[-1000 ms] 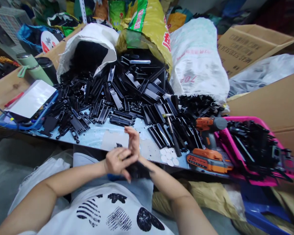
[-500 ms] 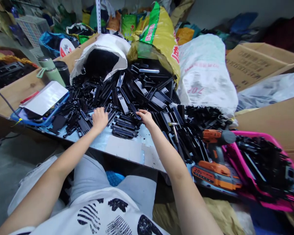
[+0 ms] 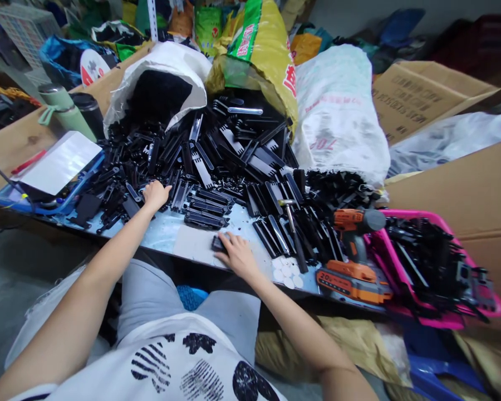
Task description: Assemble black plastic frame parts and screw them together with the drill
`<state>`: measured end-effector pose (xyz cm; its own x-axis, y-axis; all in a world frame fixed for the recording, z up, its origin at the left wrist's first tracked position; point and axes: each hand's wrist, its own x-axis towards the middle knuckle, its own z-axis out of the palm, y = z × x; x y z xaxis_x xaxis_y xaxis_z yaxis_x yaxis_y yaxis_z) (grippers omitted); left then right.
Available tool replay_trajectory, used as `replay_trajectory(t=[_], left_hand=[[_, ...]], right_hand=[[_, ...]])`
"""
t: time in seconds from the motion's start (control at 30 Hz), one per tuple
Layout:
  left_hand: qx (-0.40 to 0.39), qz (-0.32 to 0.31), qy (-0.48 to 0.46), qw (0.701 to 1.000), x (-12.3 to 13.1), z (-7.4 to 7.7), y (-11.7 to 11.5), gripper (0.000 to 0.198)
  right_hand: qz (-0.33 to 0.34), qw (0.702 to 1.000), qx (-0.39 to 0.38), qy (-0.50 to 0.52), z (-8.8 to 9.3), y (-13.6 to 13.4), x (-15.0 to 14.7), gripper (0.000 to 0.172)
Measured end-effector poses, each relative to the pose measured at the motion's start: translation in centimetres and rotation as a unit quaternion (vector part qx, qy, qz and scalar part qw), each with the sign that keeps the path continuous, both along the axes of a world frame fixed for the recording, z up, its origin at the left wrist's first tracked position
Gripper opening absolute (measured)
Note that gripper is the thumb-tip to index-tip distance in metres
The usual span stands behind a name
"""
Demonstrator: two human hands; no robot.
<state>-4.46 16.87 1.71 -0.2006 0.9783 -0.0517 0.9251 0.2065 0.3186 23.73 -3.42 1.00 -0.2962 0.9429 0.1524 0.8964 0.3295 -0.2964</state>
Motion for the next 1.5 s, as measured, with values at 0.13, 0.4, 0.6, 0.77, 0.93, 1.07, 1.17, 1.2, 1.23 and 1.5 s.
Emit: replay_trajectory(t=[0.13,0.4,0.6,0.77,0.93,1.07,1.17,1.2,1.23,1.5], left_hand=[[0.011,0.013,-0.058,0.998,0.2,0.4,-0.1,0.046],[0.166,-0.119,-0.149,0.968,2.1,3.9,-8.3,0.036],[0.087,-0.305,-0.32,0.893,6.8,4.4,-14.5,0.039],[0.141,-0.311,-0.314,0.886,7.6,3.6,-16.6,0.038],[0.203,-0.291,-0.28,0.892,8.8,4.1,-18.0,0.038],[0.285,-0.223,-0.325,0.874,10.7,4.3,-18.9,0.038],[0.301,-0.235,-0.341,0.859,10.8,4.5,-18.5,0.037],[0.294,-0.256,-0.342,0.855,10.5,4.5,-18.1,0.037],[0.281,-0.284,-0.342,0.851,10.1,4.5,-17.7,0.036],[0.09,-0.155,-0.446,0.877,9.7,-0.1,-18.6,0.042]], right_hand=[[0.046,0.998,-0.02,-0.045,-0.7,-1.6,-0.5,0.044],[-0.082,0.903,-0.116,0.405,0.3,1.2,-1.3,0.048],[-0.106,0.732,-0.2,0.642,1.6,3.1,-4.7,0.059],[-0.023,0.79,-0.175,0.587,2.9,2.6,-3.3,0.054],[0.018,0.889,-0.065,0.454,3.6,1.9,-1.9,0.051],[0.001,0.889,-0.014,0.458,3.2,1.2,-3.2,0.052],[-0.022,0.891,0.009,0.454,2.7,0.6,-4.1,0.052],[-0.032,0.893,0.017,0.449,2.6,0.3,-4.3,0.052],[-0.042,0.895,0.026,0.444,2.5,0.0,-4.5,0.053],[-0.001,0.947,-0.012,0.32,1.6,2.0,-1.6,0.048]])
